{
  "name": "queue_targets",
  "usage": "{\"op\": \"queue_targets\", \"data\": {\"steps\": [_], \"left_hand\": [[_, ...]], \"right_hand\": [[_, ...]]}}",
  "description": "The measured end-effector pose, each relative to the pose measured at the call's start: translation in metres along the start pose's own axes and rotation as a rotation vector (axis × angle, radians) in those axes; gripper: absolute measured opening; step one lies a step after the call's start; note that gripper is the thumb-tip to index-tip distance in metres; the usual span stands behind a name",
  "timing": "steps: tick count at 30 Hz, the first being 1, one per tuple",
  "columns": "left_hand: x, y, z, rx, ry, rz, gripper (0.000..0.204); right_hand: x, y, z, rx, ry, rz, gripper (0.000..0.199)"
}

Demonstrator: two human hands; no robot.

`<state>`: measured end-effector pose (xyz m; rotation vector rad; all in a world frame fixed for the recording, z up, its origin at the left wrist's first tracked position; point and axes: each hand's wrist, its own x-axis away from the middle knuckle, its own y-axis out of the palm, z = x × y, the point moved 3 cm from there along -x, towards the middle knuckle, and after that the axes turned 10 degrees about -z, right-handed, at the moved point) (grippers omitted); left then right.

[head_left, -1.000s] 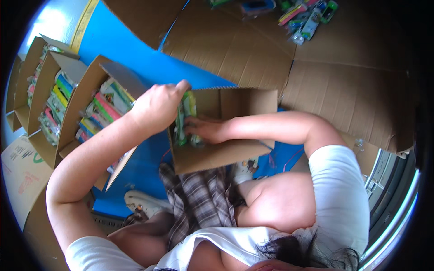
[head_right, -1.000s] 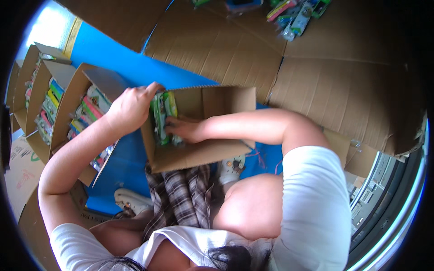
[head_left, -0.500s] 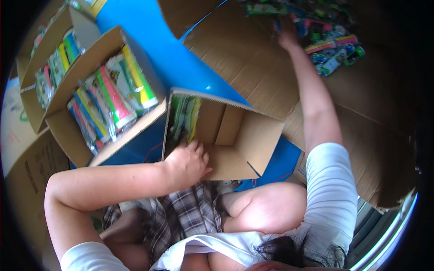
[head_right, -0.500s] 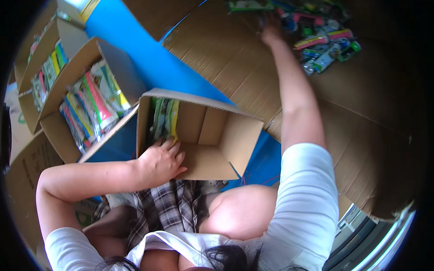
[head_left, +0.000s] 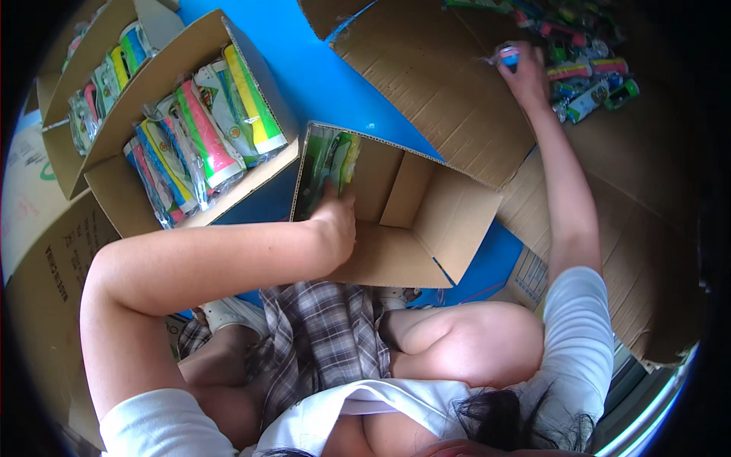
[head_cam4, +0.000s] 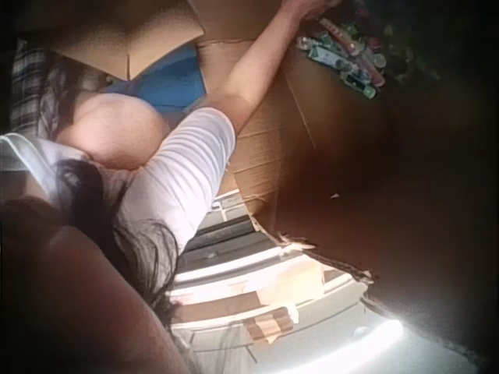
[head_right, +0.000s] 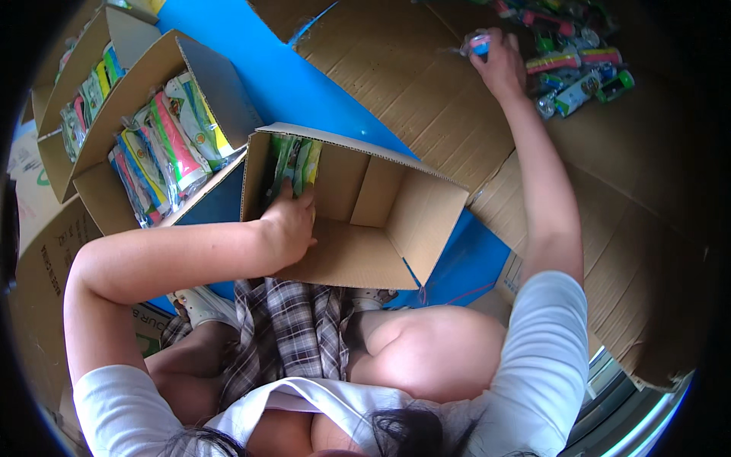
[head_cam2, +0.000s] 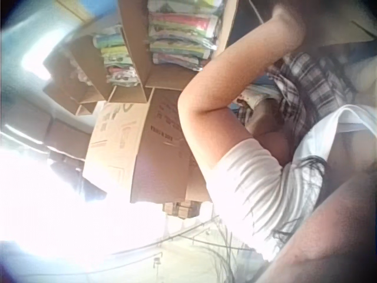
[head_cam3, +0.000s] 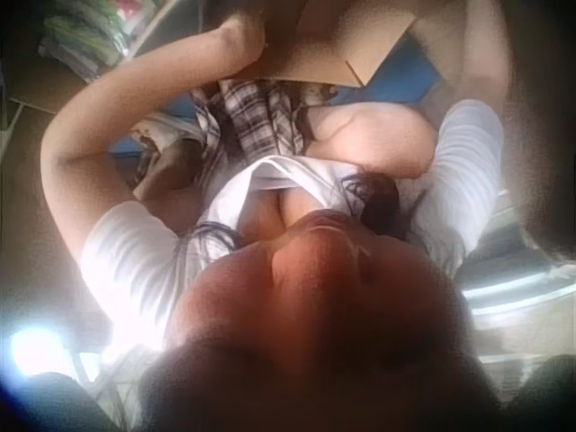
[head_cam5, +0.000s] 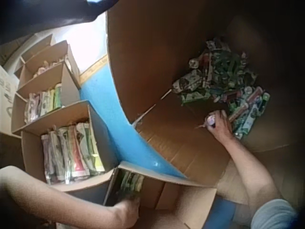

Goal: The person packs packaged flashlights by hand, taking them from a large cardboard container and arranging them inside smaller cardboard boxes.

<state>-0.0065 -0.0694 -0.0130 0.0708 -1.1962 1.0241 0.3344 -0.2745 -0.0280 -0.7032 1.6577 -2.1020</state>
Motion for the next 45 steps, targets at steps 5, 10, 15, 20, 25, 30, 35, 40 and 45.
{"op": "queue_targets", "data": {"steps": [5,10,15,20,25,30,35,40,45], "left_hand": [[-0.019,0.01,-0.002,-0.156,-0.12,0.081,0.042],[-0.015,-0.01,0.002,-0.278,-0.107,0.098,0.044],[-0.024,0.002,0.009,-0.342,-0.134,0.043,0.043],[-0.035,0.011,0.007,-0.213,-0.049,-0.005,0.044],[-0.023,-0.008,0.006,-0.144,0.03,-0.084,0.043],[-0.02,-0.016,0.005,-0.128,0.067,-0.069,0.04],[-0.025,-0.012,0.001,-0.142,-0.038,0.038,0.039],[-0.023,-0.013,0.005,-0.154,-0.07,0.017,0.039],[-0.022,-0.001,0.003,-0.121,-0.098,0.131,0.036]], "right_hand": [[0.081,-0.104,-0.006,-1.031,0.074,0.352,0.05],[0.161,-0.183,-0.023,-1.282,0.145,-0.006,0.052],[0.195,-0.149,-0.112,-1.574,0.518,-0.396,0.049],[0.247,-0.075,-0.159,-2.166,0.781,-0.746,0.047],[0.24,-0.042,-0.178,-1.996,0.539,-0.454,0.035],[0.236,-0.008,-0.2,-1.458,-0.004,-1.195,0.033],[0.208,-0.004,-0.181,-1.755,0.897,-1.166,0.039],[0.204,0.027,-0.213,-1.616,0.524,-1.267,0.025],[0.195,0.04,-0.225,-1.789,0.462,-1.173,0.028]]}}
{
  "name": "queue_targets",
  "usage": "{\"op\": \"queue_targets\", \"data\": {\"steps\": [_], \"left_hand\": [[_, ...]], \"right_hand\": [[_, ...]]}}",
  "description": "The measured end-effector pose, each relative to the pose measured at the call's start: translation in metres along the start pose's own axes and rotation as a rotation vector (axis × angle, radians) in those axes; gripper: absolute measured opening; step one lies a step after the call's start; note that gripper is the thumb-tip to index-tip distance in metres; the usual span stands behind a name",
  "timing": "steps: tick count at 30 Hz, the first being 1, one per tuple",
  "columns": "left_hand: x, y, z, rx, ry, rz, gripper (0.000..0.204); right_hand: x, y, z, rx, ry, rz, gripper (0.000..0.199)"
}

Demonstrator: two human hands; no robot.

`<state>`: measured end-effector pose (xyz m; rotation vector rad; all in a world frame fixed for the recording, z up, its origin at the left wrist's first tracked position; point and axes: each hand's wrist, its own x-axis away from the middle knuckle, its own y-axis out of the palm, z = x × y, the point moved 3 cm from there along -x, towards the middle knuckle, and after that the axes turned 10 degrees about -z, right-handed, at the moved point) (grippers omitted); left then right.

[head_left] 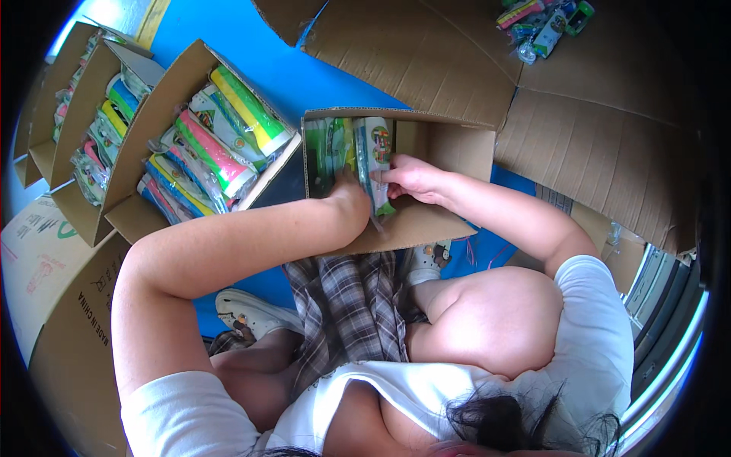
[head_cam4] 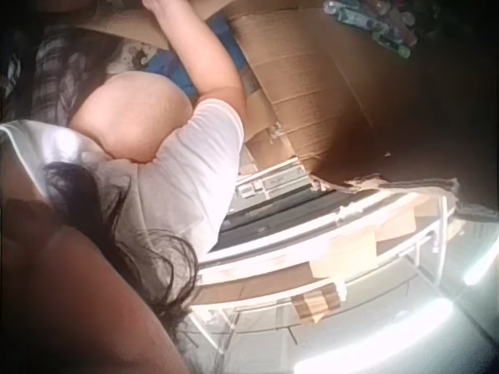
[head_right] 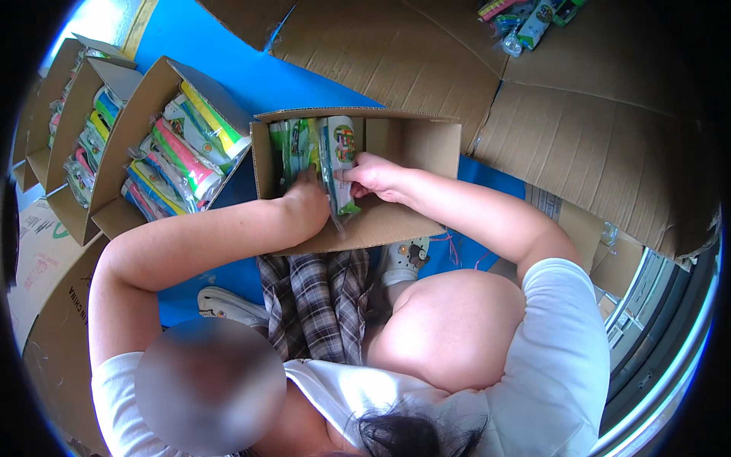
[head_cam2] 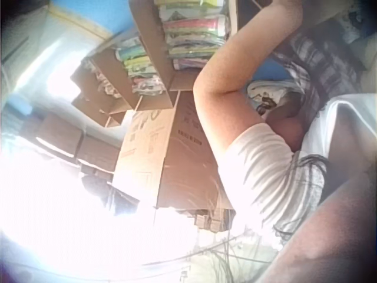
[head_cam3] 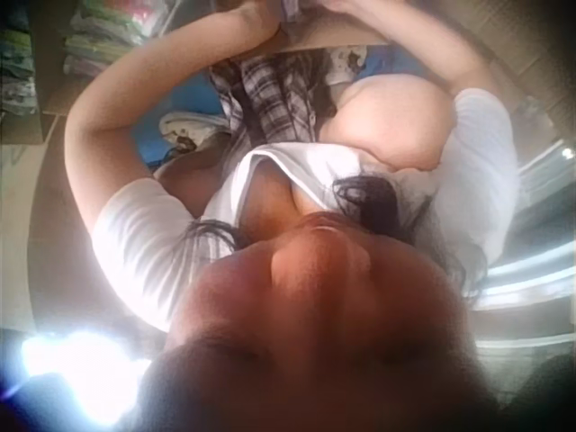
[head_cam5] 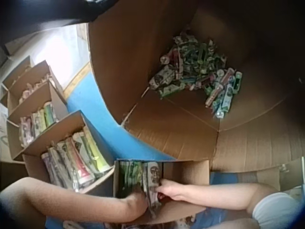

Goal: The person packs packaged flashlights by hand, taking them from a large cardboard container and arranging them inside smaller cardboard boxes.

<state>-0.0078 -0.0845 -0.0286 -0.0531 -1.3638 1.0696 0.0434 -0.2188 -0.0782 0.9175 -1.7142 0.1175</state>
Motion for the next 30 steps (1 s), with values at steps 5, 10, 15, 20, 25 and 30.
{"op": "queue_targets", "data": {"steps": [5,10,15,20,25,30], "left_hand": [[0.014,-0.017,-0.002,-0.043,0.087,-0.031,0.033],[-0.012,-0.012,0.016,-0.019,0.091,0.25,0.035],[-0.023,0.0,0.015,-0.225,0.105,0.157,0.044],[-0.03,0.007,0.02,0.044,-0.046,0.065,0.041],[-0.048,-0.005,0.013,0.07,-0.005,-0.027,0.037],[-0.025,-0.004,0.007,0.177,0.075,-0.112,0.038]], "right_hand": [[-0.026,-0.021,0.0,0.091,0.044,-0.024,0.042],[-0.03,-0.028,-0.003,0.714,-0.266,0.403,0.056],[0.029,0.023,-0.093,1.554,0.101,-0.015,0.019],[0.083,-0.008,-0.233,0.727,-0.579,0.194,0.024],[-0.019,-0.172,-0.333,1.394,-0.803,1.104,0.05],[-0.106,-0.231,-0.386,1.631,-0.59,1.375,0.055]]}}
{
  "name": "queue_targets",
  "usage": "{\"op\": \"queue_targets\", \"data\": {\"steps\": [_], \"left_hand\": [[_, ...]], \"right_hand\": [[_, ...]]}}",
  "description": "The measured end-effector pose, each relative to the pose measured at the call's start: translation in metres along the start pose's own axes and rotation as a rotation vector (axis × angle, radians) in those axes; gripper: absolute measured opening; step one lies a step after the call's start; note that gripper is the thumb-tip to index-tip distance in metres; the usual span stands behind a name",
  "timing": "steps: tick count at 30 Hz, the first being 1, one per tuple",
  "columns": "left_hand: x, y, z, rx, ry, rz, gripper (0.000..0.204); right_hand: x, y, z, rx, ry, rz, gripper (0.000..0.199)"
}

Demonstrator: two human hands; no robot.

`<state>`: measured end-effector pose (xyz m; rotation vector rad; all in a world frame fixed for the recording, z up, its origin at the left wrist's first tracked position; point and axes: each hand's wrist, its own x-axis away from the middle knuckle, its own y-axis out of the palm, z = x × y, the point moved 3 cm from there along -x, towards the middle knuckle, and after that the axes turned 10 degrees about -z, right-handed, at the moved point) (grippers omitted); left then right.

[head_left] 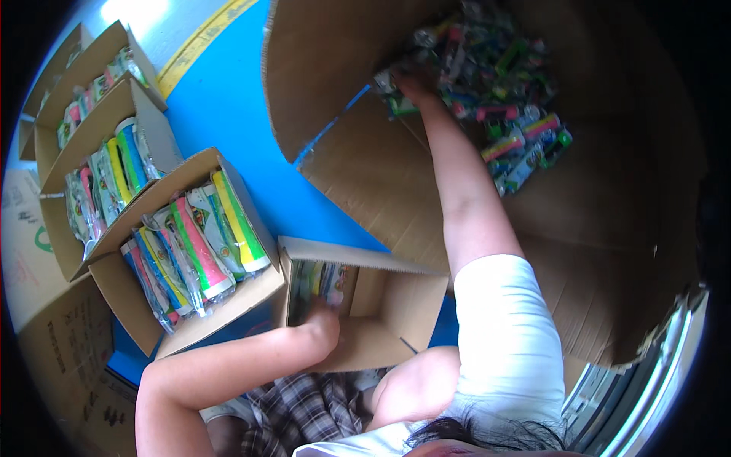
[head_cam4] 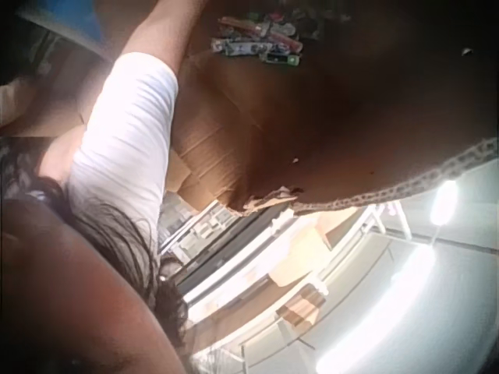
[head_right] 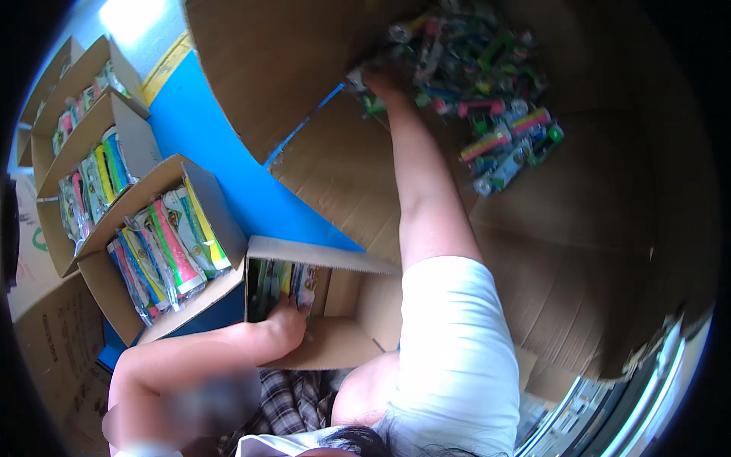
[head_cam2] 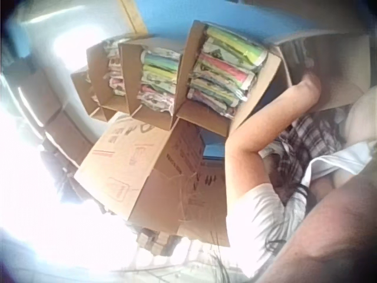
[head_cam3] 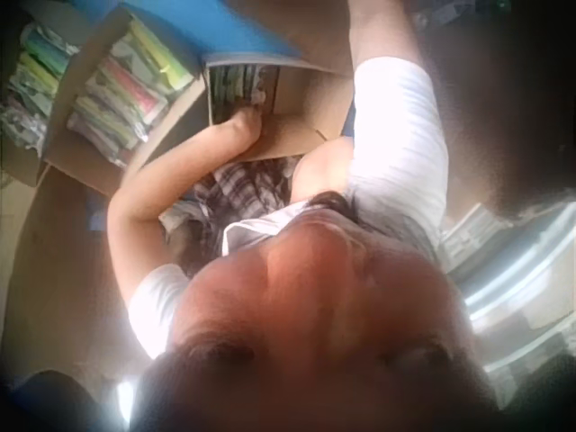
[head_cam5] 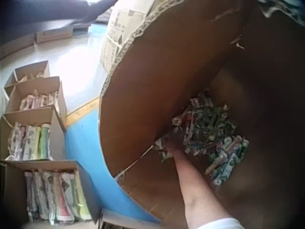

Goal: The person packs packaged flashlights by hand, taking them from a large cardboard container and arranging them inside smaller cardboard boxes.

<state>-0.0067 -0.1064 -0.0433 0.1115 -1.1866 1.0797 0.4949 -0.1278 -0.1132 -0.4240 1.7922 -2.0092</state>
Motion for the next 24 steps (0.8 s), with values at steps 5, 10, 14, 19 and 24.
{"op": "queue_targets", "data": {"steps": [5,10,14,19,24], "left_hand": [[-0.006,-0.005,0.001,0.124,-0.007,0.016,0.039],[-0.002,-0.023,0.0,0.131,-0.015,0.012,0.035],[-0.023,-0.016,0.008,0.171,-0.009,-0.05,0.036],[-0.038,-0.021,0.01,-0.094,0.122,-0.044,0.036],[-0.02,-0.02,0.005,-0.118,0.02,0.011,0.033]], "right_hand": [[-0.056,0.032,0.027,-0.112,-0.202,-0.44,0.049],[-0.067,0.056,0.075,0.221,-0.214,-0.373,0.053],[-0.014,0.039,0.036,0.285,-0.006,-0.64,0.057],[0.046,0.004,0.073,0.221,-0.003,-0.489,0.046],[0.147,-0.013,0.118,-0.013,0.049,-0.39,0.031]]}}
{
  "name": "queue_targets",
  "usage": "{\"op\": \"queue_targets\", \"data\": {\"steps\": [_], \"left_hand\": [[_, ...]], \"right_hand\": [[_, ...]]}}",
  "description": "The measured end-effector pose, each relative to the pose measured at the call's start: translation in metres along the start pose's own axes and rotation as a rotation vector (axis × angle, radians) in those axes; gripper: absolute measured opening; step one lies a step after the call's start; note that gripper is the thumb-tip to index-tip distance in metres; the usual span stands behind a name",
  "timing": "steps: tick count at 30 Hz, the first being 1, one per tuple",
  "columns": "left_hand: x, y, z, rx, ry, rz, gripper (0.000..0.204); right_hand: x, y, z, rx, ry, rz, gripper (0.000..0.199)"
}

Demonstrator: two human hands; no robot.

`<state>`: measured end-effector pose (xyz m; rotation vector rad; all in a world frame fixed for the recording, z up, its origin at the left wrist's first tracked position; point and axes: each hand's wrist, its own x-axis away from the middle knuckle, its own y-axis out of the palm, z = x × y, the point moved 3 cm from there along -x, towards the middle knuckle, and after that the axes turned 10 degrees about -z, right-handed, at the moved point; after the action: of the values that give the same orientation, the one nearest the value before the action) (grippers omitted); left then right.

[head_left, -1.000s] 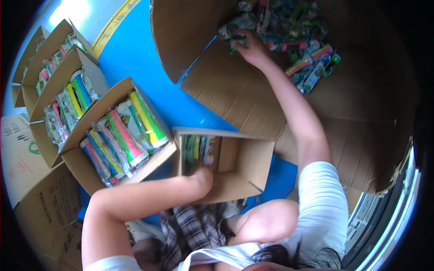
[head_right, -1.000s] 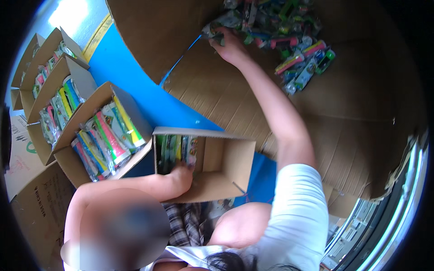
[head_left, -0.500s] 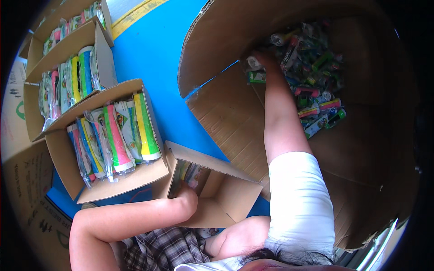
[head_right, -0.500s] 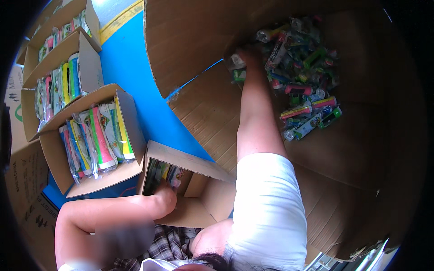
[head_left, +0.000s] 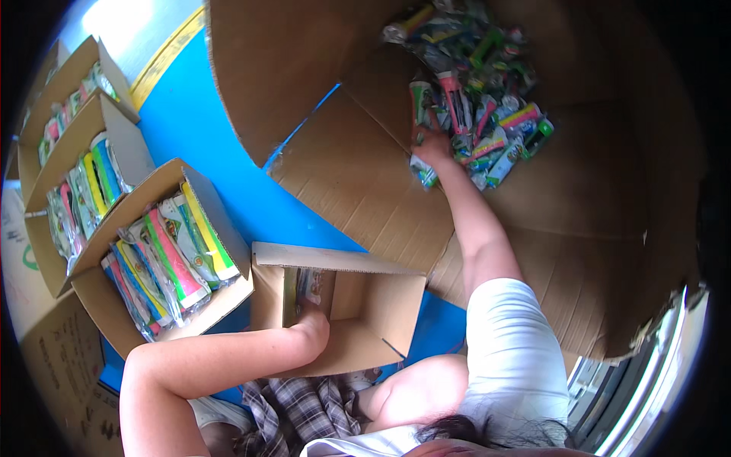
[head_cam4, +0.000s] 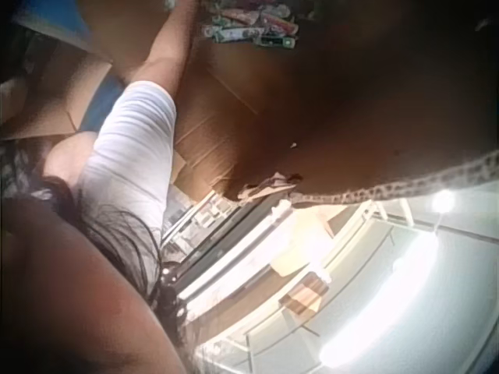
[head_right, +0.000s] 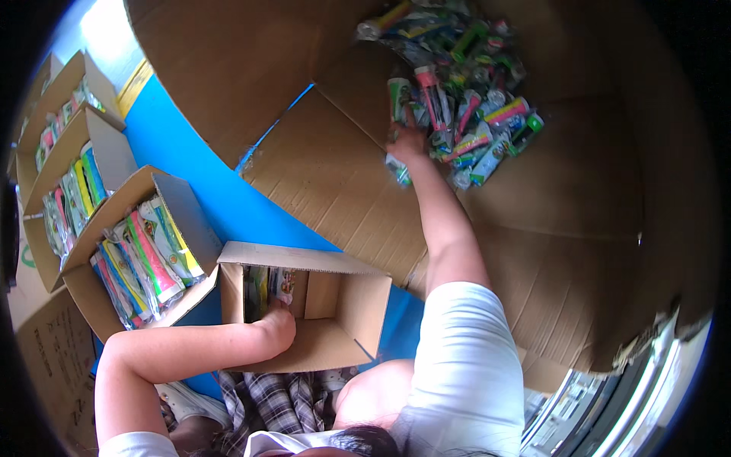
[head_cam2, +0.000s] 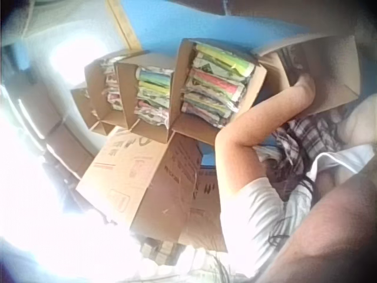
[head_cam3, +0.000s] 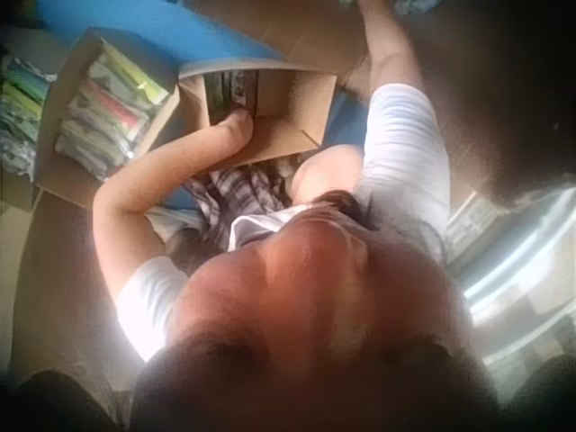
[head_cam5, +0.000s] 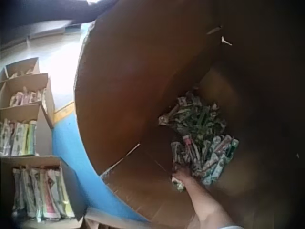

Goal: The person packs packaged flashlights by hand, taking them from a large cardboard container and arranging them inside smaller cardboard boxes.

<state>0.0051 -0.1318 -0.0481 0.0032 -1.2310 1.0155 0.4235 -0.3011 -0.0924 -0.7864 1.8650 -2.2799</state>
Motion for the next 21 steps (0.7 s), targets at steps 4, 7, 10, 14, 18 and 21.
{"op": "queue_targets", "data": {"steps": [4,7,10,14,18,21], "left_hand": [[0.0,0.012,0.004,-0.004,-0.049,0.06,0.034],[0.003,0.014,0.007,-0.077,-0.079,0.054,0.034],[0.01,0.018,0.004,-0.146,0.015,0.019,0.031],[0.01,0.029,0.002,-0.2,0.096,0.016,0.028],[0.027,0.029,-0.004,-0.235,0.149,0.06,0.036],[0.066,0.015,0.005,-0.09,0.163,0.114,0.043]], "right_hand": [[0.091,0.024,-0.013,-0.187,0.022,-0.046,0.029],[0.138,0.039,0.002,-0.264,0.078,-0.211,0.033],[0.181,0.048,0.009,-0.404,-0.066,-0.177,0.063],[0.226,-0.016,-0.041,-0.541,-0.153,0.088,0.096],[0.266,-0.083,-0.079,-1.269,-0.106,-0.007,0.096],[0.305,-0.134,-0.117,-1.702,-0.136,-0.328,0.095]]}}
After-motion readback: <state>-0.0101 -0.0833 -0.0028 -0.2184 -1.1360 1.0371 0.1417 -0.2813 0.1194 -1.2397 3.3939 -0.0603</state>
